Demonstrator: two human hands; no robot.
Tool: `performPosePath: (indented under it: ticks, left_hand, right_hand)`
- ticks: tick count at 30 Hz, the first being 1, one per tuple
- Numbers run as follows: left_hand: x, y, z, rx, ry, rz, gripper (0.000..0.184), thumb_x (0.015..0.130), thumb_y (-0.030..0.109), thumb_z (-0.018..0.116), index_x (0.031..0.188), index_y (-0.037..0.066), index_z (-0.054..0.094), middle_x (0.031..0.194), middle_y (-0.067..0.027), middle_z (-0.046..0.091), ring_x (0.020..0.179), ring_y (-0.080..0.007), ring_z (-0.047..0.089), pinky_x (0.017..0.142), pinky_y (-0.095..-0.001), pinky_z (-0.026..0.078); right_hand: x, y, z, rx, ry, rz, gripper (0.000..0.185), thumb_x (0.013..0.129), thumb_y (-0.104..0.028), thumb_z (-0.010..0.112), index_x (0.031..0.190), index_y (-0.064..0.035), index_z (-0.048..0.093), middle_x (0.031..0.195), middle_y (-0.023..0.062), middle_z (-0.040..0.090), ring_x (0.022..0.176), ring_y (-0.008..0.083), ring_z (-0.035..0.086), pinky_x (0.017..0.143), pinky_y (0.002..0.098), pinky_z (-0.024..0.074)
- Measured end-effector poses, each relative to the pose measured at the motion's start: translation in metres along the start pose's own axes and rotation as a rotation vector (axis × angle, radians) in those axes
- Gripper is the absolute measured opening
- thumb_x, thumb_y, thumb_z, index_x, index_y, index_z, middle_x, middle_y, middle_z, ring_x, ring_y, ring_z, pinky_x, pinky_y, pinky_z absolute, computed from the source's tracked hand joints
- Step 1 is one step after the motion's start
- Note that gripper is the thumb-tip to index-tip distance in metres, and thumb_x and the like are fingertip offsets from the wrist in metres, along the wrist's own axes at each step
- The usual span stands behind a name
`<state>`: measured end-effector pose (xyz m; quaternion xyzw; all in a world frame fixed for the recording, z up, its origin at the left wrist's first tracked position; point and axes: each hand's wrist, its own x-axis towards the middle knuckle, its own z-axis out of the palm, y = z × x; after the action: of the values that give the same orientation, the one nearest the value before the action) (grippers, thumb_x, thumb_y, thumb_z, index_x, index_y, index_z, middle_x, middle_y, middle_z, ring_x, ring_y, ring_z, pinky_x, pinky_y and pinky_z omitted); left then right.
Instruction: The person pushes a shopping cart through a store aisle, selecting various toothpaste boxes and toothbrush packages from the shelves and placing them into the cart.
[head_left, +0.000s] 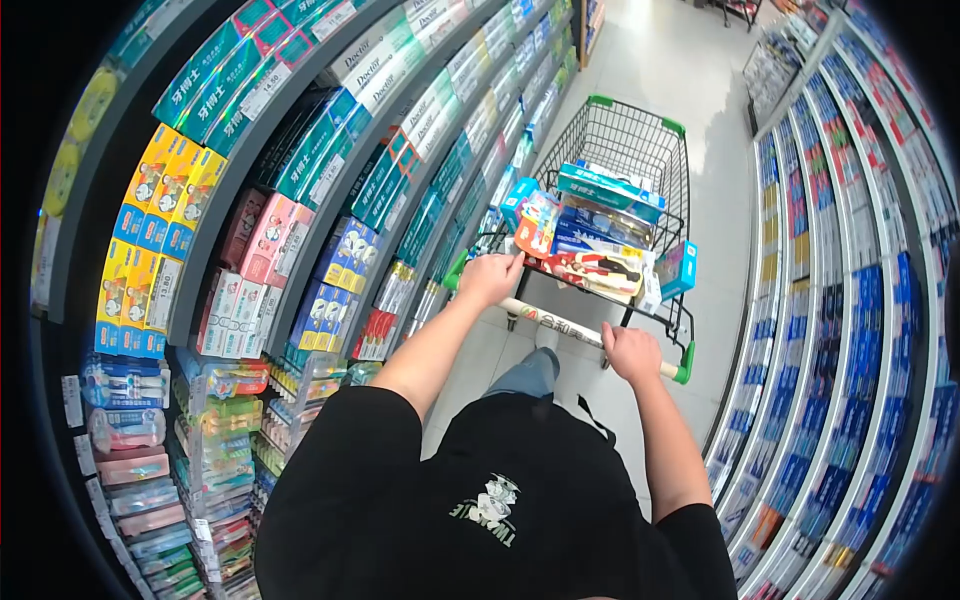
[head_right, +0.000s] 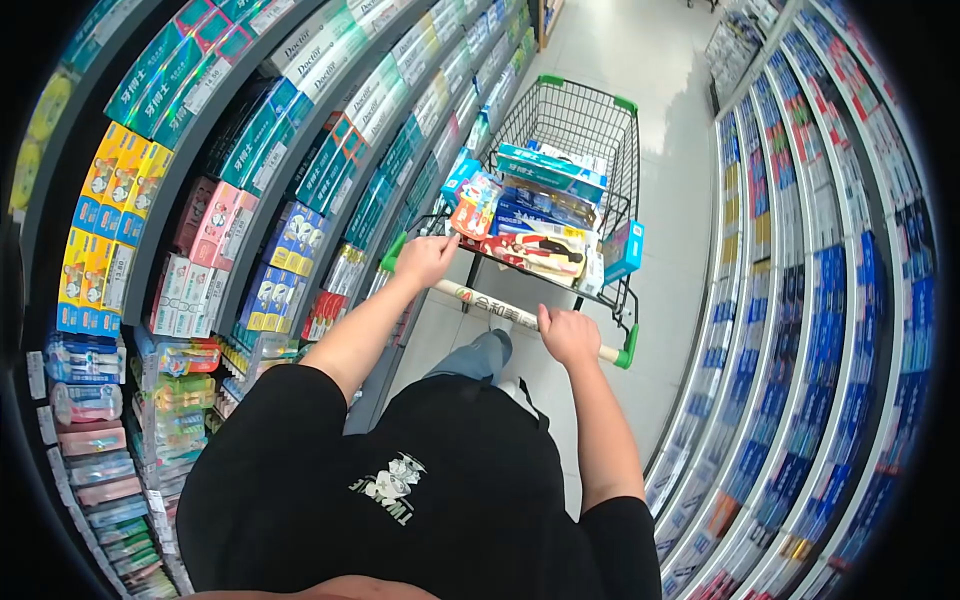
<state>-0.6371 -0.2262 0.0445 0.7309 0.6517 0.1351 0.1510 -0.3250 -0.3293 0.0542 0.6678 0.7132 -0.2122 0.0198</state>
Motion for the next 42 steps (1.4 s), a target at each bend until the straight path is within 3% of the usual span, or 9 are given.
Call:
performPosePath:
  ticks: [5,9,12,16,20,30,32,36,42]
  left_hand:
    - [0.038,0.002,0.005,-0.079,0.068,0.047,0.04,0.106,0.039,0.054,0.089,0.008,0.073,0.09,-0.0171,0.074,0.085,-0.0411,0.07,0.077,-0.0524,0.055]
    - [0.091,-0.005,-0.025,-0.191,0.487,0.275,0.014,0.097,0.021,0.068,0.097,0.007,0.068,0.099,-0.0133,0.07,0.097,-0.0347,0.067,0.086,-0.0446,0.052]
    - [0.144,-0.022,-0.109,0.131,0.747,0.149,0.039,0.092,0.027,0.071,0.126,0.009,0.063,0.132,-0.0152,0.061,0.126,-0.037,0.055,0.108,-0.0518,0.041]
    - [0.207,-0.078,-0.224,0.624,0.894,0.041,0.071,0.091,0.03,0.073,0.151,0.002,0.047,0.159,-0.0206,0.043,0.147,-0.0404,0.04,0.119,-0.0517,0.034]
    - [0.234,-0.099,-0.291,0.862,0.748,-0.165,0.073,0.093,0.037,0.073,0.152,0.003,0.047,0.156,-0.0148,0.049,0.144,-0.0316,0.046,0.116,-0.0463,0.04]
    - [0.244,-0.134,-0.307,0.71,0.759,-0.341,0.052,0.092,0.042,0.076,0.136,0.018,0.064,0.117,-0.009,0.074,0.102,-0.0324,0.072,0.081,-0.0437,0.059]
    - [0.242,-0.134,-0.302,0.841,0.836,-0.235,0.052,0.092,0.045,0.075,0.137,0.02,0.066,0.114,-0.0061,0.075,0.099,-0.0295,0.073,0.078,-0.0419,0.059]
    - [0.24,-0.113,-0.297,0.886,1.025,0.386,0.052,0.086,0.03,0.086,0.131,0.008,0.07,0.124,-0.0076,0.075,0.104,-0.0268,0.075,0.089,-0.0398,0.06]
    - [0.234,-0.048,-0.175,0.224,0.668,0.463,0.061,0.077,0.016,0.092,0.132,0.002,0.068,0.124,-0.0133,0.074,0.107,-0.0314,0.073,0.094,-0.0394,0.059]
  right_hand:
    - [0.044,0.02,0.0,-0.037,-0.015,-0.038,0.065,0.108,-0.049,0.038,0.08,-0.0055,0.078,0.082,0.0215,0.075,0.081,0.0418,0.073,0.08,0.0528,0.0577]
    - [0.074,0.034,-0.02,-0.065,-0.021,-0.073,0.065,0.109,-0.048,0.036,0.08,-0.0058,0.076,0.081,0.0218,0.074,0.079,0.0424,0.073,0.079,0.0533,0.0576]
    - [0.1,0.05,-0.025,-0.059,-0.03,-0.106,0.063,0.109,-0.048,0.036,0.081,-0.0078,0.076,0.082,0.0215,0.074,0.08,0.0419,0.072,0.078,0.0546,0.0567]
    - [0.125,0.062,-0.041,-0.062,-0.026,-0.109,0.059,0.109,-0.047,0.037,0.084,-0.01,0.076,0.082,0.02,0.074,0.081,0.0412,0.072,0.078,0.055,0.0558]
    - [0.154,0.078,-0.052,-0.058,-0.059,-0.103,0.057,0.109,-0.045,0.038,0.082,-0.0096,0.074,0.08,0.0209,0.072,0.079,0.0431,0.07,0.077,0.0565,0.0543]
    - [0.199,0.103,-0.06,-0.042,-0.028,-0.086,0.057,0.107,-0.051,0.042,0.083,-0.0113,0.075,0.081,0.0192,0.073,0.081,0.0418,0.071,0.075,0.0553,0.0557]
    - [0.203,0.1,-0.066,-0.065,-0.07,-0.063,0.058,0.107,-0.052,0.041,0.083,-0.0111,0.075,0.083,0.0193,0.073,0.082,0.0416,0.071,0.075,0.0544,0.0559]
    - [0.204,0.102,-0.067,0.0,-0.076,-0.053,0.058,0.107,-0.051,0.041,0.083,-0.0115,0.076,0.085,0.0179,0.074,0.082,0.0407,0.071,0.076,0.0537,0.0557]
    - [0.207,0.101,-0.071,-0.037,-0.061,-0.053,0.054,0.106,-0.048,0.043,0.08,-0.013,0.075,0.077,0.0143,0.073,0.075,0.0369,0.071,0.07,0.0515,0.0552]
